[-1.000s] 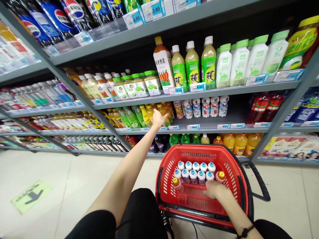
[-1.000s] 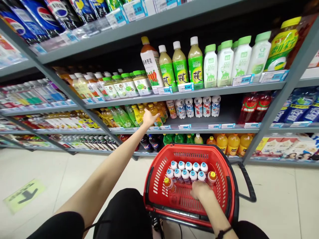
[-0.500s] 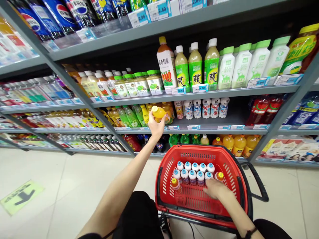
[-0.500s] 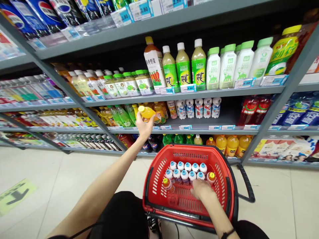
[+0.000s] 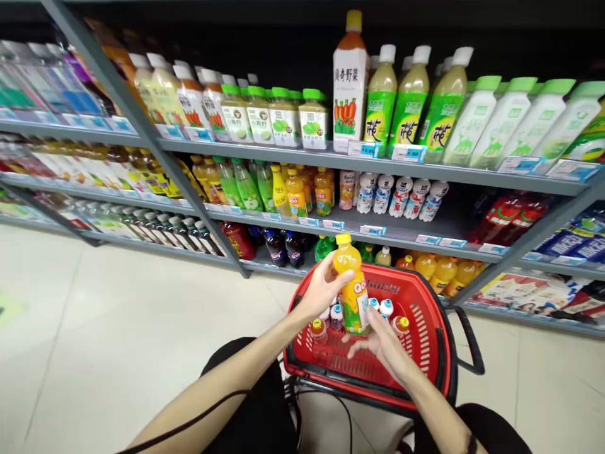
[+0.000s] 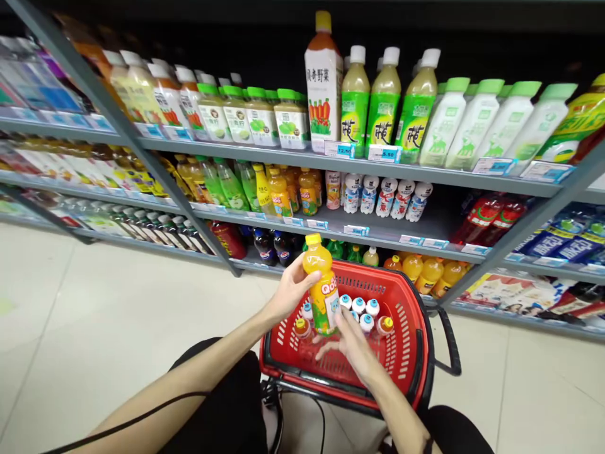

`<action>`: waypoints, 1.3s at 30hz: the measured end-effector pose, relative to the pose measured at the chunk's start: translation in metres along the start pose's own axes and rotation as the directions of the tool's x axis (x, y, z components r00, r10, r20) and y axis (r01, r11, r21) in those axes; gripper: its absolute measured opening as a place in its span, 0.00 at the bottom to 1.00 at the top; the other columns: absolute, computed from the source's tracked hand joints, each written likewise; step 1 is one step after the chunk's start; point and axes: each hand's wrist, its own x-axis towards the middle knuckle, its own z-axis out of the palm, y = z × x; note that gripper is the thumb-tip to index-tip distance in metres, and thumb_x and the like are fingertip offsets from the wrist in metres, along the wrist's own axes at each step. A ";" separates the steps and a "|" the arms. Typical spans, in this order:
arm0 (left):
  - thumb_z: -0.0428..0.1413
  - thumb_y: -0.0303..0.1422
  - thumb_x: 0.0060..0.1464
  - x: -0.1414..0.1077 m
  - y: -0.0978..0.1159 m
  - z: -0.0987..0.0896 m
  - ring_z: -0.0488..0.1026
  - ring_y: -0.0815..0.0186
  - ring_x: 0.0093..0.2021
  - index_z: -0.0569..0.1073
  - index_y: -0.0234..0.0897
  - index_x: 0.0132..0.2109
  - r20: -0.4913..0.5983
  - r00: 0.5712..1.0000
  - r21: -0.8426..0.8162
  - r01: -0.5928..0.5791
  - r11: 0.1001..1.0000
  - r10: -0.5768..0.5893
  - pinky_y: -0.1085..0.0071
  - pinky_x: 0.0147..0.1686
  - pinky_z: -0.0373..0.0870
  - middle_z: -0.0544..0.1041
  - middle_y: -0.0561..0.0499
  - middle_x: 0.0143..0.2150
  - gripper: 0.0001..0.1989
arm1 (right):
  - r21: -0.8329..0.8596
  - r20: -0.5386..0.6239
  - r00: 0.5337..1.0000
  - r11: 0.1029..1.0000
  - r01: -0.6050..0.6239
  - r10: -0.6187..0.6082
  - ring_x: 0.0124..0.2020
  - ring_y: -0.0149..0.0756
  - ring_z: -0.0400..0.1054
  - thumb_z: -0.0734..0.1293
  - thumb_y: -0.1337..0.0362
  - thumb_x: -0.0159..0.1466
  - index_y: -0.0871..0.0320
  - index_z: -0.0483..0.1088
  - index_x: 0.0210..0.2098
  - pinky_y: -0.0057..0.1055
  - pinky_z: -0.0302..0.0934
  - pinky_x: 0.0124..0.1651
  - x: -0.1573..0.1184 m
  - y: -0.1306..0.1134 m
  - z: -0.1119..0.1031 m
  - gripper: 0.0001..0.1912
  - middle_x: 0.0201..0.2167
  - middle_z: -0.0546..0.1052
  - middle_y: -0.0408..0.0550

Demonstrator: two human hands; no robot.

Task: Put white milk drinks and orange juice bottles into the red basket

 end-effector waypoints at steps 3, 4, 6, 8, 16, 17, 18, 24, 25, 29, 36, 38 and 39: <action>0.72 0.42 0.50 -0.005 0.002 -0.007 0.75 0.56 0.60 0.64 0.39 0.66 0.122 0.993 0.013 0.010 1.000 -0.011 0.62 0.61 0.71 0.75 0.41 0.62 0.41 | -0.051 -0.052 0.998 0.998 0.026 -0.029 0.36 0.41 0.77 0.75 0.46 0.66 0.54 0.65 0.59 0.35 0.73 0.34 -0.001 0.003 0.001 0.30 0.44 0.78 0.50; 0.71 0.41 0.51 -0.008 0.004 -0.008 0.74 0.55 0.63 0.62 0.41 0.68 0.151 0.988 0.020 0.010 1.000 -0.013 0.61 0.63 0.70 0.73 0.41 0.65 0.42 | -0.085 -0.071 0.996 0.996 0.039 -0.045 0.35 0.40 0.76 0.76 0.46 0.65 0.53 0.65 0.58 0.35 0.73 0.34 0.000 0.003 0.000 0.30 0.43 0.78 0.49; 0.70 0.39 0.53 -0.014 0.009 -0.007 0.71 0.53 0.66 0.62 0.42 0.69 0.206 0.979 0.065 -0.003 0.998 -0.011 0.60 0.66 0.68 0.70 0.40 0.68 0.41 | -0.140 -0.111 0.989 0.987 0.079 -0.095 0.31 0.36 0.74 0.78 0.47 0.62 0.53 0.65 0.54 0.33 0.72 0.32 0.003 0.004 -0.003 0.30 0.40 0.78 0.47; 0.69 0.39 0.54 -0.021 0.014 -0.006 0.72 0.52 0.65 0.65 0.41 0.68 0.262 0.965 0.120 -0.028 0.992 -0.004 0.58 0.65 0.68 0.71 0.40 0.66 0.38 | -0.164 -0.145 0.979 0.980 0.116 -0.140 0.27 0.32 0.70 0.80 0.49 0.59 0.52 0.64 0.50 0.29 0.70 0.30 0.006 0.007 -0.005 0.30 0.37 0.77 0.43; 0.68 0.44 0.55 -0.022 0.021 -0.005 0.73 0.50 0.62 0.64 0.41 0.69 0.301 0.954 -0.005 -0.010 1.000 0.011 0.60 0.58 0.73 0.73 0.37 0.65 0.40 | -0.293 -0.213 0.964 0.952 0.090 -0.157 0.21 0.28 0.65 0.81 0.56 0.55 0.51 0.56 0.41 0.23 0.59 0.19 0.002 0.018 -0.011 0.30 0.37 0.76 0.40; 0.68 0.45 0.55 -0.021 0.021 -0.004 0.74 0.50 0.61 0.64 0.41 0.69 0.303 0.953 -0.028 -0.010 1.000 0.018 0.61 0.56 0.74 0.73 0.37 0.64 0.39 | -0.337 -0.238 0.952 0.936 0.106 -0.194 0.24 0.29 0.68 0.82 0.57 0.55 0.51 0.57 0.41 0.24 0.63 0.22 0.001 0.016 -0.011 0.30 0.37 0.76 0.40; 0.68 0.45 0.55 -0.019 0.020 -0.004 0.75 0.51 0.59 0.65 0.40 0.68 0.302 0.953 -0.047 -0.011 0.999 0.025 0.61 0.55 0.75 0.75 0.37 0.62 0.38 | -0.383 -0.267 0.933 0.915 0.128 -0.242 0.28 0.32 0.72 0.82 0.58 0.54 0.52 0.57 0.41 0.26 0.68 0.28 0.000 0.014 -0.011 0.31 0.37 0.76 0.41; 0.70 0.37 0.49 -0.010 0.015 -0.002 0.80 0.57 0.47 0.70 0.37 0.60 0.226 0.972 -0.233 0.123 0.965 -0.070 0.64 0.47 0.76 0.81 0.43 0.48 0.32 | -0.373 -0.317 0.927 0.925 0.073 -0.201 0.18 0.29 0.68 0.82 0.53 0.54 0.50 0.53 0.41 0.22 0.60 0.15 -0.008 0.000 -0.002 0.34 0.33 0.75 0.37; 0.69 0.36 0.48 -0.009 0.014 -0.002 0.80 0.57 0.46 0.71 0.37 0.58 0.214 0.971 -0.288 0.170 0.942 -0.110 0.64 0.46 0.76 0.81 0.44 0.46 0.31 | -0.333 -0.283 0.947 0.942 0.052 -0.152 0.16 0.28 0.66 0.82 0.52 0.56 0.50 0.53 0.41 0.22 0.59 0.13 -0.010 -0.002 0.001 0.34 0.32 0.75 0.37; 0.66 0.35 0.46 -0.005 0.014 -0.005 0.80 0.56 0.44 0.72 0.37 0.53 0.222 0.953 -0.455 0.287 0.843 -0.205 0.60 0.48 0.74 0.80 0.48 0.39 0.26 | -0.080 -0.087 0.994 0.995 -0.068 0.061 0.22 0.37 0.74 0.72 0.40 0.64 0.53 0.61 0.48 0.27 0.67 0.16 -0.014 -0.012 0.010 0.28 0.35 0.77 0.45; 0.60 0.43 0.47 -0.005 0.013 -0.006 0.76 0.62 0.34 0.68 0.31 0.66 0.280 0.949 -0.491 0.270 0.828 -0.143 0.59 0.48 0.73 0.77 0.50 0.32 0.40 | -0.062 0.146 0.978 0.988 -0.142 0.149 0.25 0.39 0.74 0.65 0.41 0.71 0.55 0.60 0.65 0.27 0.66 0.17 -0.023 -0.007 0.013 0.33 0.34 0.78 0.49; 0.60 0.44 0.47 -0.004 0.012 -0.007 0.76 0.62 0.34 0.67 0.30 0.67 0.291 0.947 -0.486 0.268 0.832 -0.135 0.60 0.46 0.73 0.79 0.48 0.35 0.41 | -0.143 0.085 0.993 0.987 -0.074 0.087 0.23 0.37 0.73 0.66 0.42 0.71 0.56 0.60 0.65 0.26 0.66 0.17 -0.025 -0.001 0.011 0.33 0.31 0.77 0.46; 0.61 0.44 0.47 -0.003 0.012 -0.008 0.76 0.62 0.35 0.68 0.31 0.67 0.298 0.945 -0.482 0.268 0.834 -0.132 0.61 0.45 0.73 0.79 0.47 0.37 0.41 | -0.176 0.040 0.998 0.983 -0.043 0.051 0.23 0.37 0.72 0.67 0.42 0.71 0.56 0.61 0.65 0.26 0.65 0.17 -0.026 0.001 0.010 0.33 0.30 0.76 0.46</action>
